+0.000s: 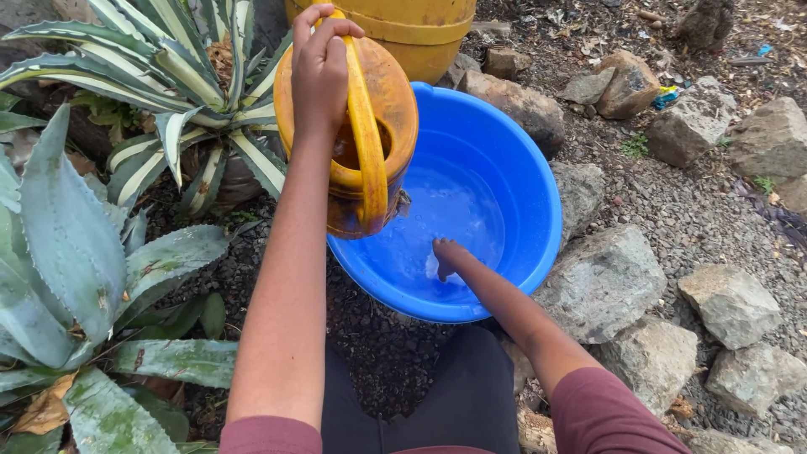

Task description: The person scoops water from a blue basin into a yellow watering can using a white cup, then walks to a garden bed and waters several agave plants.

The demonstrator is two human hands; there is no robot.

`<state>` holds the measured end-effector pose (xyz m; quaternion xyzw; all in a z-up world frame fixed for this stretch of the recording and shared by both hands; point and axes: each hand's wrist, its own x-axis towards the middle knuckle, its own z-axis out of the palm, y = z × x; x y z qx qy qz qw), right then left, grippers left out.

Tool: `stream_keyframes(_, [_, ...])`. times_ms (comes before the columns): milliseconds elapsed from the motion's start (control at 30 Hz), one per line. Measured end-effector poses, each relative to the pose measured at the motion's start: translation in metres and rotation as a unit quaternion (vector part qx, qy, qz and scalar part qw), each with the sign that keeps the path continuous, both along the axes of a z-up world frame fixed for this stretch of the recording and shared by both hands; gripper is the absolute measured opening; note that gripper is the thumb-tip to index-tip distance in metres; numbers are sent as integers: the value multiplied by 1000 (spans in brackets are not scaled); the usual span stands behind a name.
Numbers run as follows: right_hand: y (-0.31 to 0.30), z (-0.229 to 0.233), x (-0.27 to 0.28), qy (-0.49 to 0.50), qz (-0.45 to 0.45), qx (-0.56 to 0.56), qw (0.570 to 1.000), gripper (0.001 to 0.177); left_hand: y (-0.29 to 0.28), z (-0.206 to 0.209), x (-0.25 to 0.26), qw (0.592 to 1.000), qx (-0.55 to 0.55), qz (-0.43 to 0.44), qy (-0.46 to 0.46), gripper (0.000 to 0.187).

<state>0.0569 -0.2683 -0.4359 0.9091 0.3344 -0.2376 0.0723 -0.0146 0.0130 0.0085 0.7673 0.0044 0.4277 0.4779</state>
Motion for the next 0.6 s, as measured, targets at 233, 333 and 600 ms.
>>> stream_keyframes(233, [12, 26, -13, 117, -54, 122, 984, 118, -1, 3, -2, 1000, 2, 0, -1, 32])
stream_keyframes(333, [14, 16, -1, 167, -113, 226, 953, 116, 1, 2, -1, 1000, -3, -4, 0, 34])
stream_keyframes(600, [13, 47, 38, 134, -234, 456, 848, 110, 8, -2, 7, 1000, -5, 7, 13, 34])
